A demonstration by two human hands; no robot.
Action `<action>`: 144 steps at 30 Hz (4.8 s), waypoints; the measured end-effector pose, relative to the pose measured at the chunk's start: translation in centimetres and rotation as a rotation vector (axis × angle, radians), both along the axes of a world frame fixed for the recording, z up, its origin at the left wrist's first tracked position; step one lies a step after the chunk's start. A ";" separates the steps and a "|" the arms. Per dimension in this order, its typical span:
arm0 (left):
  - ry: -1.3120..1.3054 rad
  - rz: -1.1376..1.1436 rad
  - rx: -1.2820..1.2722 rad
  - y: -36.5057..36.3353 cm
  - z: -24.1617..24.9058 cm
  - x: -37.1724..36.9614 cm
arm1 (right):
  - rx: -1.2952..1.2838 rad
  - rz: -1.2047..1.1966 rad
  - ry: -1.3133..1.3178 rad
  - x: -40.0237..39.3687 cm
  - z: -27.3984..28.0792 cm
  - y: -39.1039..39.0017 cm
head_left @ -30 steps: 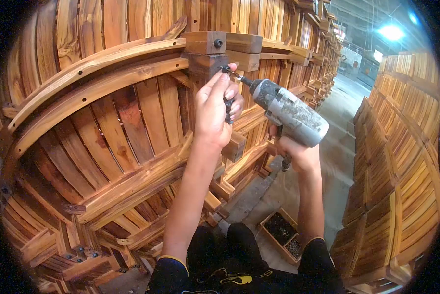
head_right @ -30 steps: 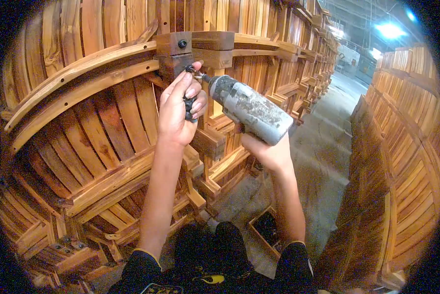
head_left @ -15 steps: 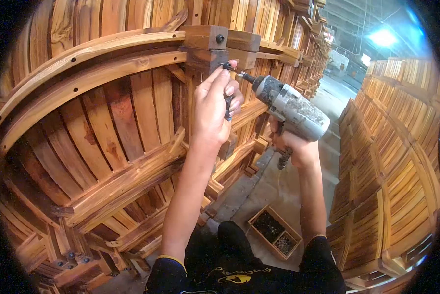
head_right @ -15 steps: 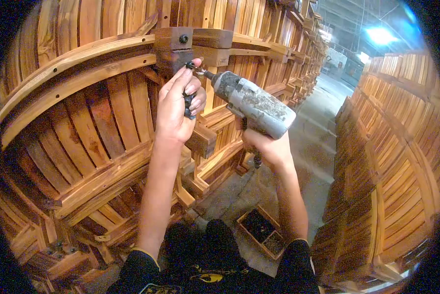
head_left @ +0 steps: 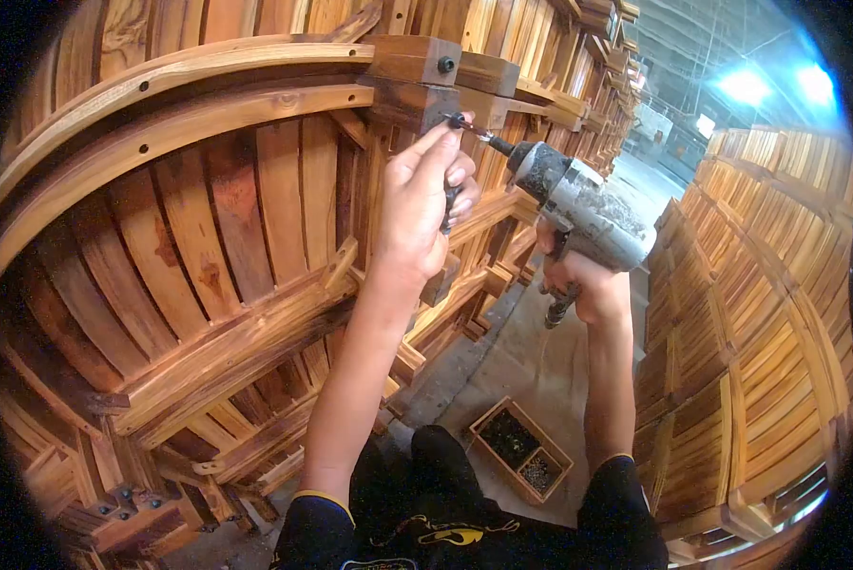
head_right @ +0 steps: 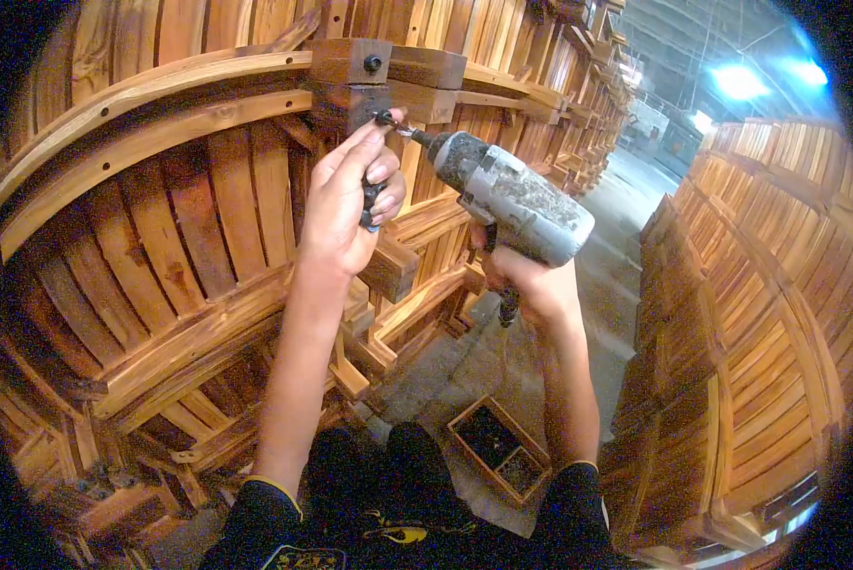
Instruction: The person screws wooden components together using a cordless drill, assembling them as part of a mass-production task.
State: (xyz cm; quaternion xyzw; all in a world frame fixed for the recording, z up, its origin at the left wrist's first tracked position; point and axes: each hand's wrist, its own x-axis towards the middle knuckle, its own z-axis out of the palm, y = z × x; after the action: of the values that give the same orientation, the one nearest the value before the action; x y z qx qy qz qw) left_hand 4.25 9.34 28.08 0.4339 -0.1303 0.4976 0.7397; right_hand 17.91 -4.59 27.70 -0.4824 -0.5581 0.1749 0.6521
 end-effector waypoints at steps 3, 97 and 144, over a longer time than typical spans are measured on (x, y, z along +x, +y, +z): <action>0.023 0.065 -0.029 -0.6 -0.9 -0.7 | 0.013 -0.005 0.034 -0.1 0.0 0.4; -0.062 0.561 -0.308 5.0 -1.4 -2.1 | -0.218 -0.216 -0.231 0.6 4.6 -1.3; 0.241 -0.229 -1.072 -14.9 -35.5 -10.1 | -0.676 -0.059 0.307 -2.8 -29.1 -12.6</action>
State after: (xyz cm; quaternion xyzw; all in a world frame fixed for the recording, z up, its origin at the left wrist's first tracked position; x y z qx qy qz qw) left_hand -5.84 -5.55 -7.40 0.0343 0.1800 0.3573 0.9158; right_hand 15.14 -17.18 -1.37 -0.6546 -0.3502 0.4009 0.5368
